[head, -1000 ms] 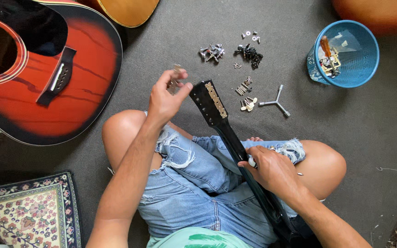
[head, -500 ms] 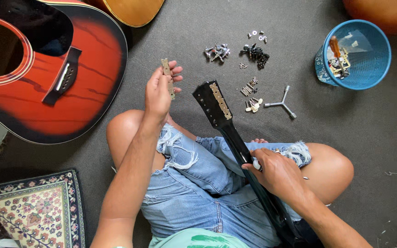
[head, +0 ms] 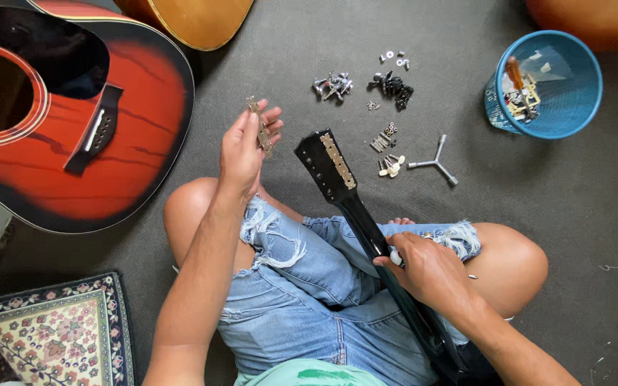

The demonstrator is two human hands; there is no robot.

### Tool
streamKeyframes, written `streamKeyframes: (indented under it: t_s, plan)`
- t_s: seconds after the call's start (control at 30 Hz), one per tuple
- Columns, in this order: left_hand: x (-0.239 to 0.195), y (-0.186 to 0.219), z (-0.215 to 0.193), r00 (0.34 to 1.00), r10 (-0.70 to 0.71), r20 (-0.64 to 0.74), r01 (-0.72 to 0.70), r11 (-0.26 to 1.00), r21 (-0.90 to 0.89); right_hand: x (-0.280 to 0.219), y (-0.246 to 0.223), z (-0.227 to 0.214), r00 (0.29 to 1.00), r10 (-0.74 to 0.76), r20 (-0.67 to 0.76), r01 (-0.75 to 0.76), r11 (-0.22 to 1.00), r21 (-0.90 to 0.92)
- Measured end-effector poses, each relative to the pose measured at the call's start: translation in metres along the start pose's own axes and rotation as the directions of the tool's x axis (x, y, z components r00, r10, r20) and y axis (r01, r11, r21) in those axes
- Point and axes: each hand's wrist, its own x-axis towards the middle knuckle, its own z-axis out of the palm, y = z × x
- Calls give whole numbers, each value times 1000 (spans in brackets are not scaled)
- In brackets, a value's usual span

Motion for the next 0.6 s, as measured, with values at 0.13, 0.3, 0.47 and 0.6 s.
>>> streamKeyframes:
  t_s: [0.13, 0.3, 0.47, 0.6]
  plan:
    - [3, -6, -3, 1000, 2, 10, -2, 1000, 27, 1, 1, 3, 1000, -12, 2, 12, 1000, 6]
    - [17, -26, -10, 990, 143, 3, -143, 985, 99, 0, -2, -2, 1000, -10, -25, 11, 1000, 7]
    - [0, 5, 7, 973, 226, 36, -228, 941, 250, -2, 5, 12, 998, -11, -61, 12, 1000, 11]
    - [-3, 8, 13, 953, 305, -1, -287, 897, 336, -2, 6, 16, 994, -56, -98, 56, 998, -1]
